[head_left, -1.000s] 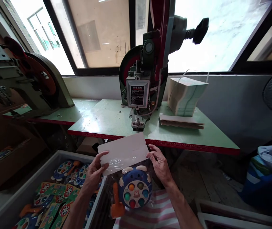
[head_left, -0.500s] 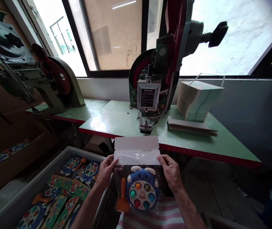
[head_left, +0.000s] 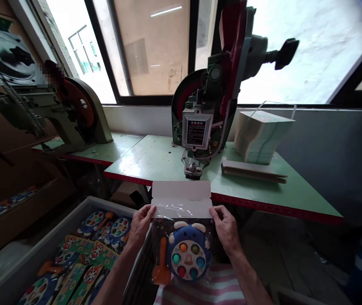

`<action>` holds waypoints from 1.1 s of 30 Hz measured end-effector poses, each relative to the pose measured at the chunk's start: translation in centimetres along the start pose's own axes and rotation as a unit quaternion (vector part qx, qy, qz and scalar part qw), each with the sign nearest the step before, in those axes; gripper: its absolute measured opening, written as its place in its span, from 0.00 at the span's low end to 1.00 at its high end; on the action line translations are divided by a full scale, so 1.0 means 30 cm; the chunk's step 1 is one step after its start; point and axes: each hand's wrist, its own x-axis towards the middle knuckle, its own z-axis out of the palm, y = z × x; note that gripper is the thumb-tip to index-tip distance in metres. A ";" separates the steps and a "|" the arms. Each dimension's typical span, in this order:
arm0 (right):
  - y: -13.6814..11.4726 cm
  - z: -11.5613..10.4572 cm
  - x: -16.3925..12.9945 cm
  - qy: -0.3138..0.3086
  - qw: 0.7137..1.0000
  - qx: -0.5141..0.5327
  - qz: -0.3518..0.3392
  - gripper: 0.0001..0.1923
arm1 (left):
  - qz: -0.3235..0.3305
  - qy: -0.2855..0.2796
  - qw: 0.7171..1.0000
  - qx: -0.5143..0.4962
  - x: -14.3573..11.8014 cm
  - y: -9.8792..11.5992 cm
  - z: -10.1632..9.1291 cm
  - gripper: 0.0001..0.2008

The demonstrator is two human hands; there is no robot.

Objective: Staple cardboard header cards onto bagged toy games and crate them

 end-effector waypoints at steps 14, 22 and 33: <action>0.009 0.018 0.019 0.036 0.993 0.099 0.049 0.17 | -0.058 -0.048 0.997 0.015 0.026 0.030 -0.030 0.25; -0.053 -0.064 0.056 -0.165 0.931 0.295 0.141 0.35 | -0.067 -0.095 0.993 0.011 0.029 0.042 -0.070 0.40; -0.020 -0.101 0.043 -0.206 0.919 0.290 0.169 0.11 | -0.028 -0.107 0.994 -0.020 0.001 -0.003 -0.070 0.14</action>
